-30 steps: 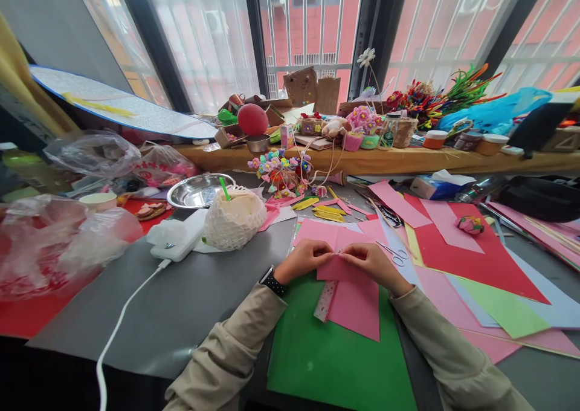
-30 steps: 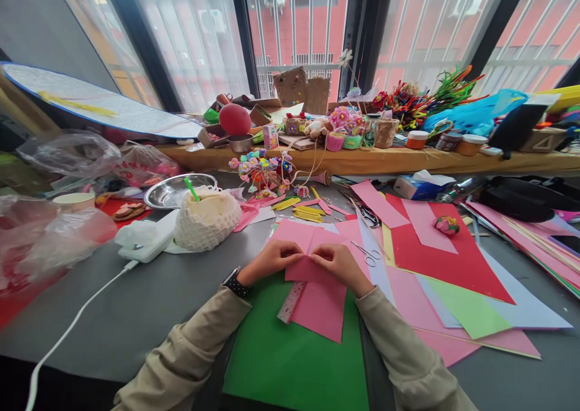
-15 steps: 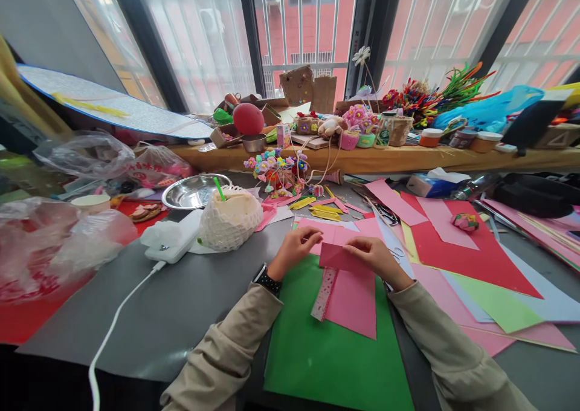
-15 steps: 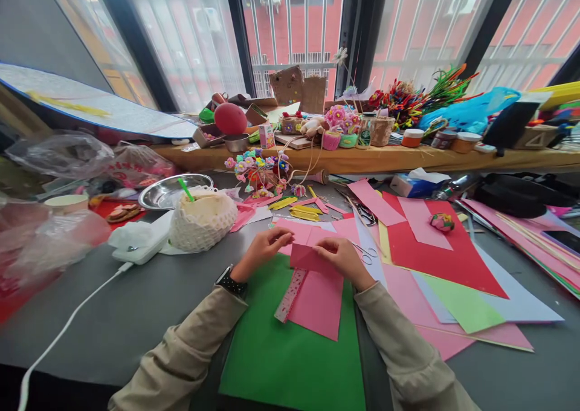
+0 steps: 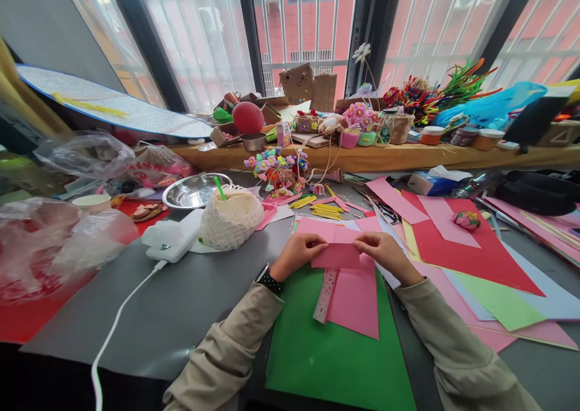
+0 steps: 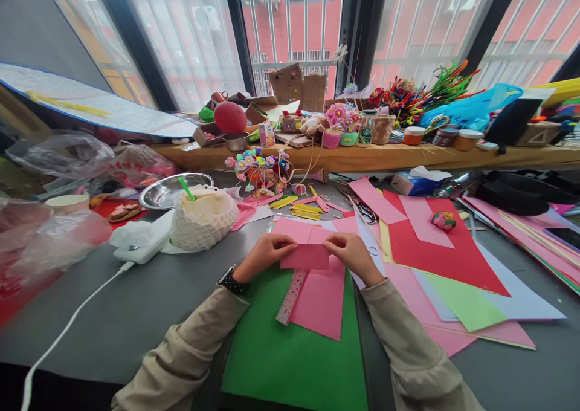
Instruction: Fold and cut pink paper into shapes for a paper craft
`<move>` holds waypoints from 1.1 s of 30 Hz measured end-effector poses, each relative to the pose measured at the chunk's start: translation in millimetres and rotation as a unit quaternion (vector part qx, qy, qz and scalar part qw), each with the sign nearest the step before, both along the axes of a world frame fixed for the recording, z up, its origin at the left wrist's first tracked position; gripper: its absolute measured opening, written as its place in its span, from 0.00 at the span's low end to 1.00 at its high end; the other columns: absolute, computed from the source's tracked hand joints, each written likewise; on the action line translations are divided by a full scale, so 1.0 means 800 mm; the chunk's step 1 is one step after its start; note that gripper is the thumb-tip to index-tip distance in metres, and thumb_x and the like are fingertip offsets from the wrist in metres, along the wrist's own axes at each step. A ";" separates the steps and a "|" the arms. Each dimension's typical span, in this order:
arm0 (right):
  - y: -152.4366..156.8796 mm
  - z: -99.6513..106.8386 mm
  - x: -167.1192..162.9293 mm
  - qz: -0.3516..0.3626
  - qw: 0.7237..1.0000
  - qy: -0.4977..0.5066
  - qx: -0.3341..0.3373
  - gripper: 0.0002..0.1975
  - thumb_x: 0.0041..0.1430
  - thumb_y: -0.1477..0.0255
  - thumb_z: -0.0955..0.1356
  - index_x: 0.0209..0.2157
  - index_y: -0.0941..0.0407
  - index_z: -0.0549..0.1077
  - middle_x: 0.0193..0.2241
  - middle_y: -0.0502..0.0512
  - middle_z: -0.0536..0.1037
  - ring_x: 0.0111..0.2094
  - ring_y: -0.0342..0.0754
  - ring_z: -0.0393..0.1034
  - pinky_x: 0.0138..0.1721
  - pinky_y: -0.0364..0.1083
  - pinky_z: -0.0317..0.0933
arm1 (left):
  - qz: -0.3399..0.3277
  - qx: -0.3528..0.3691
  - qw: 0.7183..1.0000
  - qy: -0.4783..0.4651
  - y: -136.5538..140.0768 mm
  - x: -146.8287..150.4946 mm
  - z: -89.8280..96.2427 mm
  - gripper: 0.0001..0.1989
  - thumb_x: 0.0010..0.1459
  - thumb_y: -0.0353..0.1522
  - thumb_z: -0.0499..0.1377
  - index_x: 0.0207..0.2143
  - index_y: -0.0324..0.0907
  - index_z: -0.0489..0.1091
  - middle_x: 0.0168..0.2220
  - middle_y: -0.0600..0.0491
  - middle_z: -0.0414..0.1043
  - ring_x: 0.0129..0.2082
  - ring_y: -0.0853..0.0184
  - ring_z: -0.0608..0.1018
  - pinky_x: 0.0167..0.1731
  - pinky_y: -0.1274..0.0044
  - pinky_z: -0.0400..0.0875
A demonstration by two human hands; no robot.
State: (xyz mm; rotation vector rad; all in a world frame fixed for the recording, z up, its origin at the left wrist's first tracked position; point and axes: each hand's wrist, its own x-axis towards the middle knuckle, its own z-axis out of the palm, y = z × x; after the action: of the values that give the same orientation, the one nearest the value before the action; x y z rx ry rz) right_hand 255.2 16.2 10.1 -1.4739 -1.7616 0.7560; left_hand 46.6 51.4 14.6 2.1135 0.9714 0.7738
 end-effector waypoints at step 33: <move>-0.011 0.005 -0.028 0.050 0.997 -0.033 0.042 0.11 0.50 0.68 0.60 0.26 0.56 0.72 0.27 0.50 0.75 0.30 0.46 0.67 0.31 0.42 0.58 | -0.044 0.028 0.999 -0.001 -0.004 0.012 -0.014 0.12 0.53 0.35 0.50 0.28 0.37 0.68 0.24 0.54 0.68 0.24 0.73 0.67 0.24 0.82 0.60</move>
State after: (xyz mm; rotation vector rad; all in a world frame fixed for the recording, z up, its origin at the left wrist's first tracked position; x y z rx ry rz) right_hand 233.1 7.1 14.1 -1.3784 -1.9056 0.6814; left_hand 56.3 48.2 3.6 2.1888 0.8582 0.7665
